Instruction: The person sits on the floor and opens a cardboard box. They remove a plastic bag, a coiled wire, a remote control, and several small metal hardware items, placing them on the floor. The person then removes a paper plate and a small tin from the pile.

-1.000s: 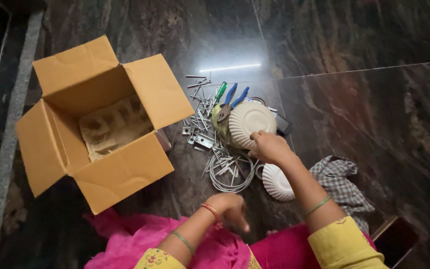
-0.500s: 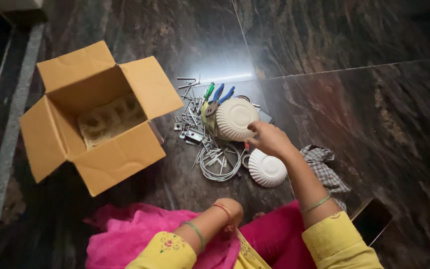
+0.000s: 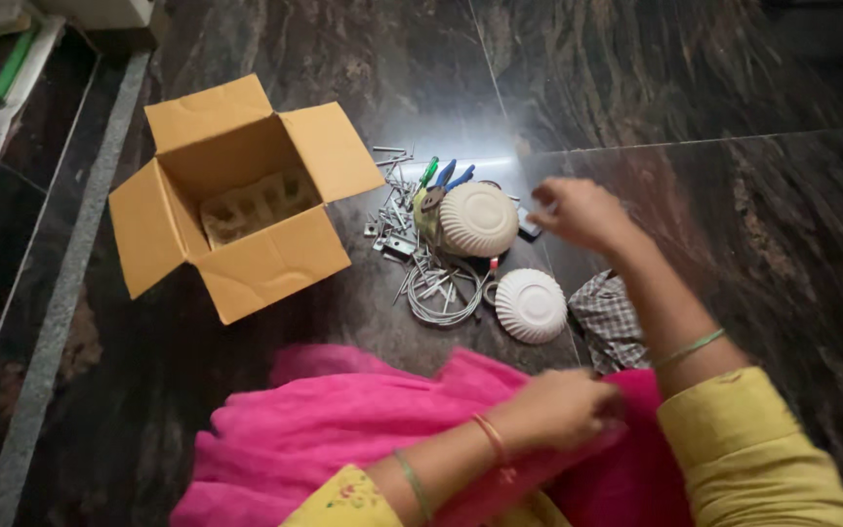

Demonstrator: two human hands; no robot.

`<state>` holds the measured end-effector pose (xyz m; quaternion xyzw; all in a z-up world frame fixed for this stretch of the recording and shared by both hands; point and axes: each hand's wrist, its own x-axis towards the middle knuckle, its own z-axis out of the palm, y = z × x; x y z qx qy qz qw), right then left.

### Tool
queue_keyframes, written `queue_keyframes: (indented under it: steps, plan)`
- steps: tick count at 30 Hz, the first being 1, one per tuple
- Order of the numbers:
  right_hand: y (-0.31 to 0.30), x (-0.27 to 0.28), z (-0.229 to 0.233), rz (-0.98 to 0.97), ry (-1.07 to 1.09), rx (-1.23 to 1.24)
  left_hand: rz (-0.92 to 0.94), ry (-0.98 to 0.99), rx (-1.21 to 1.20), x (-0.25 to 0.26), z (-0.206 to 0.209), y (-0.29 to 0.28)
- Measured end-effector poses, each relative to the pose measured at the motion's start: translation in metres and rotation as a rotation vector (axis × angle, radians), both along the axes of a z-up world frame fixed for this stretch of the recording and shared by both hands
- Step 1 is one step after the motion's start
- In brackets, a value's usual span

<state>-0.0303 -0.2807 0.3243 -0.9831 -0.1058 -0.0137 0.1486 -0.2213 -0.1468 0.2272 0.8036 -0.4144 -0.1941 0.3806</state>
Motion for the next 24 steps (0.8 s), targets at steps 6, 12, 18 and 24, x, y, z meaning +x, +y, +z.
queue_keyframes:
  steps: [6,12,18,24]
  plan:
    - [-0.015,0.032,0.016,0.051,0.001,-0.084,-0.257,-0.223,-0.452,-0.069,-0.064,-0.063]
    - [0.032,0.073,-0.059,-0.146,0.279,0.169,-0.229,-0.399,-0.433,-0.029,-0.083,-0.047]
    - [0.051,0.097,-0.169,-0.028,0.246,0.303,-0.150,-0.242,-0.025,0.070,-0.075,0.068]
    - [0.053,0.085,-0.236,-0.280,0.113,0.391,0.316,-0.126,0.626,0.216,-0.148,0.119]
